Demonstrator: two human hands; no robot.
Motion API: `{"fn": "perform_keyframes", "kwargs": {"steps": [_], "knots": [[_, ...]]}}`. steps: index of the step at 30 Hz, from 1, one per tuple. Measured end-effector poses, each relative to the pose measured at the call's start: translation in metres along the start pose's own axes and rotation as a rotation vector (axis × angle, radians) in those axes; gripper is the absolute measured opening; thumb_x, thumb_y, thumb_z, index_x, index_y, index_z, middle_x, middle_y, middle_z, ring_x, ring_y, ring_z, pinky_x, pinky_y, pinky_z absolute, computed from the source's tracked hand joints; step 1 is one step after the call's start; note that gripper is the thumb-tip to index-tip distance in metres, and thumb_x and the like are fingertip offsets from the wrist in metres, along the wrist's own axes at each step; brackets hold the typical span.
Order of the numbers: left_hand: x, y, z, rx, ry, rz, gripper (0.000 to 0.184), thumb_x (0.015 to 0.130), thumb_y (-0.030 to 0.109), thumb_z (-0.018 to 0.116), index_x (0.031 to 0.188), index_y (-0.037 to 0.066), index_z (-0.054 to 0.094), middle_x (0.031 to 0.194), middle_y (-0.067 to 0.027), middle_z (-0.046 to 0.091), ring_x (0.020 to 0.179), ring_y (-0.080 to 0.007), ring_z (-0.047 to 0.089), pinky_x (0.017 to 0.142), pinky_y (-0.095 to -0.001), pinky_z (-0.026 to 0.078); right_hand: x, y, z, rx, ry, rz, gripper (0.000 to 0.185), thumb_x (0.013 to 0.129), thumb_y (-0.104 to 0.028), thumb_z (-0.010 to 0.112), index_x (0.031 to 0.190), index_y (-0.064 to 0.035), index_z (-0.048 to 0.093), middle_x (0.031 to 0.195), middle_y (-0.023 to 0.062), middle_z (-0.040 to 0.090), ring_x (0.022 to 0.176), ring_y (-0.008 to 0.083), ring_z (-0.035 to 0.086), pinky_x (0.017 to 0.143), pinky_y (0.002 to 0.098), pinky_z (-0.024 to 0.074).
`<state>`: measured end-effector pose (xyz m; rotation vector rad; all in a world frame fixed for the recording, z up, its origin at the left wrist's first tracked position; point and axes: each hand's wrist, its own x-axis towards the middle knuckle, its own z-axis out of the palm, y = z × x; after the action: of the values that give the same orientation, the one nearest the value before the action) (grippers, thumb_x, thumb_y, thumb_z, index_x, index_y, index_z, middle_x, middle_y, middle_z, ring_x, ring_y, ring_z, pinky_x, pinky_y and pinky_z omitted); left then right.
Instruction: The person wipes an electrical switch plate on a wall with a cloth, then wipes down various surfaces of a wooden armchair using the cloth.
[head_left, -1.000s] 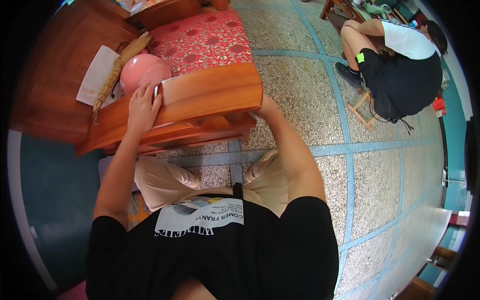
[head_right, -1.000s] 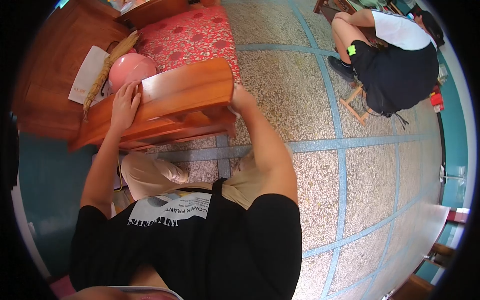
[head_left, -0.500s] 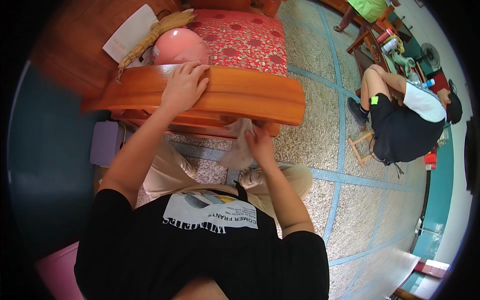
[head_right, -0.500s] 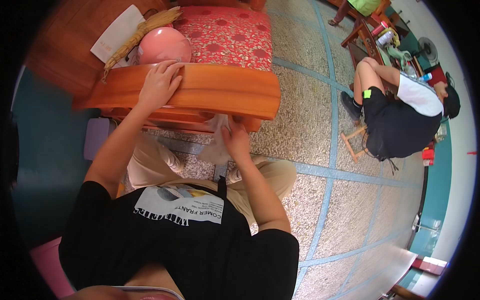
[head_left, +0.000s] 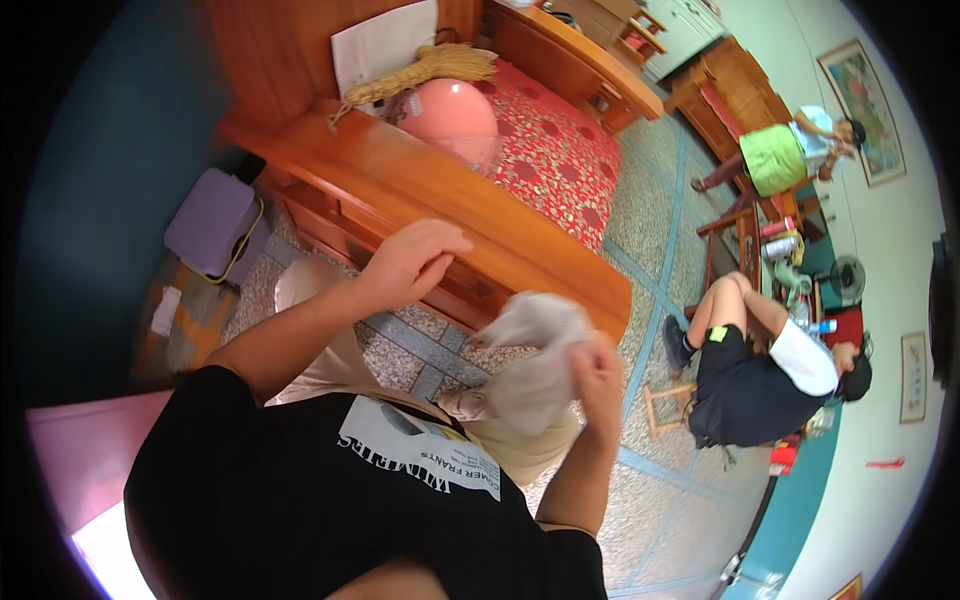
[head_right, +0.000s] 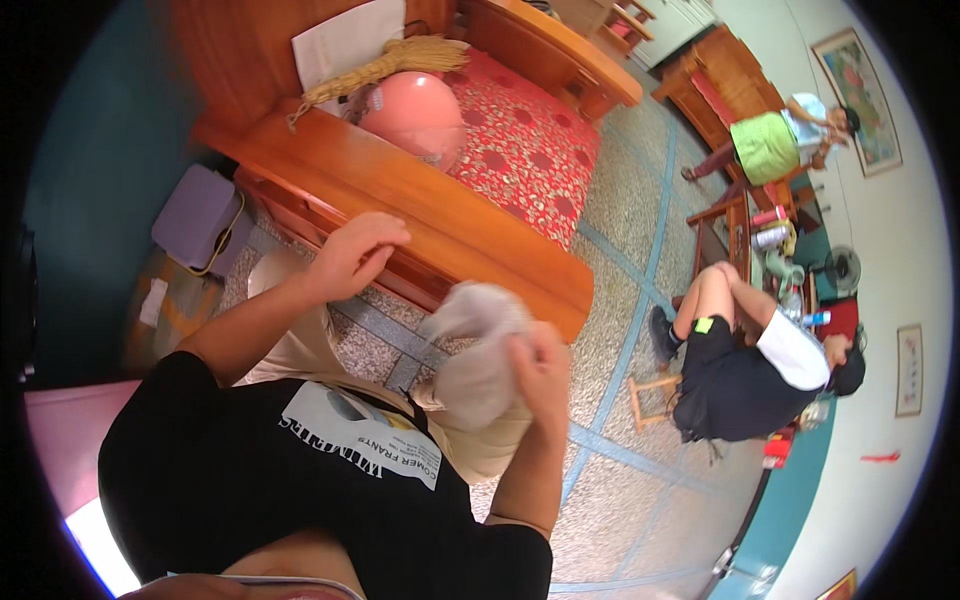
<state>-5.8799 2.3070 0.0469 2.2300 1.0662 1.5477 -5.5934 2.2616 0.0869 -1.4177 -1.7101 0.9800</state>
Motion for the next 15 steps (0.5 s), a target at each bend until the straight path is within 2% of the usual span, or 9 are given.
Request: {"fn": "perform_keyframes", "kwargs": {"steps": [2, 3, 5, 6, 7, 8, 9, 12, 15], "knots": [[-0.019, 0.005, -0.010, -0.033, 0.011, -0.047, 0.020, 0.072, -0.002, 0.053, 0.091, 0.003, 0.055, 0.091, -0.0114, 0.056, 0.088, -0.0300, 0.053, 0.078, -0.0351, 0.043, 0.013, -0.016, -0.024, -0.117, 0.175, 0.032, 0.019, 0.078, -0.018, 0.054, 0.083, -0.0003, 0.059, 0.086, 0.0137, 0.056, 0.082, 0.0276, 0.052, 0.075, 0.0361, 0.0403], [-0.026, 0.006, -0.014, -0.074, -0.002, -0.077, 0.020, 0.071, -0.004, 0.053, 0.090, 0.003, 0.055, 0.091, -0.0117, 0.056, 0.088, -0.0300, 0.053, 0.079, -0.0351, 0.043, 0.027, -0.008, -0.029, -0.132, 0.154, 0.023, 0.019, 0.078, -0.018, 0.054, 0.083, -0.0003, 0.059, 0.086, 0.0137, 0.056, 0.082, 0.0276, 0.052, 0.075, 0.0361, 0.0403], [-0.040, 0.002, -0.019, -0.083, 0.057, -0.133, 0.019, 0.072, -0.004, 0.053, 0.089, 0.003, 0.056, 0.090, -0.0118, 0.056, 0.087, -0.0282, 0.054, 0.076, -0.0334, 0.043, 0.066, 0.028, -0.027, -0.768, 0.178, -0.397, 0.023, 0.079, -0.019, 0.054, 0.092, -0.0005, 0.058, 0.103, 0.0182, 0.053, 0.097, 0.0322, 0.048, 0.084, 0.0394, 0.0361], [-0.046, 0.000, -0.021, -0.095, 0.094, -0.177, 0.018, 0.072, -0.004, 0.052, 0.089, 0.003, 0.057, 0.090, -0.0119, 0.057, 0.086, -0.0264, 0.055, 0.073, -0.0318, 0.044, 0.077, 0.034, -0.006, -0.800, 0.122, -0.349, 0.032, 0.078, -0.020, 0.054, 0.103, -0.0002, 0.053, 0.117, 0.0210, 0.046, 0.108, 0.0358, 0.041, 0.092, 0.0413, 0.0304], [-0.050, -0.001, -0.023, -0.092, 0.117, -0.184, 0.018, 0.072, -0.004, 0.052, 0.089, 0.003, 0.057, 0.090, -0.0119, 0.057, 0.086, -0.0264, 0.055, 0.073, -0.0318, 0.044, 0.087, 0.030, 0.006, -0.860, 0.100, -0.382, 0.036, 0.078, -0.021, 0.054, 0.106, 0.0008, 0.050, 0.118, 0.0215, 0.045, 0.109, 0.0366, 0.041, 0.092, 0.0419, 0.0306], [-0.054, -0.003, -0.026, -0.132, 0.154, -0.280, 0.017, 0.073, -0.004, 0.052, 0.088, 0.003, 0.057, 0.089, -0.0115, 0.057, 0.083, -0.0242, 0.055, 0.070, -0.0299, 0.044, 0.099, 0.021, 0.021, -0.919, 0.077, -0.419, 0.040, 0.077, -0.021, 0.054, 0.109, 0.0018, 0.047, 0.118, 0.0220, 0.044, 0.109, 0.0373, 0.040, 0.092, 0.0424, 0.0309], [-0.059, -0.003, -0.029, -0.176, 0.185, -0.380, 0.016, 0.074, -0.004, 0.051, 0.088, 0.003, 0.057, 0.088, -0.0110, 0.058, 0.081, -0.0219, 0.056, 0.068, -0.0280, 0.045, 0.109, 0.012, 0.040, -0.903, 0.047, -0.462, 0.041, 0.077, -0.021, 0.054, 0.109, 0.0036, 0.046, 0.118, 0.0237, 0.043, 0.109, 0.0384, 0.040, 0.093, 0.0431, 0.0305], [-0.067, -0.008, -0.036, -0.213, 0.226, -0.436, 0.015, 0.076, -0.003, 0.051, 0.088, 0.003, 0.057, 0.085, -0.0105, 0.058, 0.078, -0.0194, 0.057, 0.063, -0.0259, 0.044, 0.134, -0.018, 0.097, -0.834, -0.020, -0.546, 0.045, 0.077, -0.022, 0.054, 0.109, 0.0078, 0.043, 0.117, 0.0298, 0.040, 0.109, 0.0420, 0.038, 0.094, 0.0443, 0.0298], [-0.074, -0.013, -0.041, -0.239, 0.259, -0.445, 0.014, 0.077, -0.002, 0.050, 0.088, 0.002, 0.057, 0.084, -0.0097, 0.058, 0.078, -0.0194, 0.056, 0.066, -0.0258, 0.044, 0.158, -0.037, 0.150, -0.792, -0.053, -0.612, 0.050, 0.076, -0.026, 0.055, 0.110, 0.0085, 0.042, 0.118, 0.0333, 0.038, 0.110, 0.0443, 0.037, 0.096, 0.0441, 0.0284]]}}
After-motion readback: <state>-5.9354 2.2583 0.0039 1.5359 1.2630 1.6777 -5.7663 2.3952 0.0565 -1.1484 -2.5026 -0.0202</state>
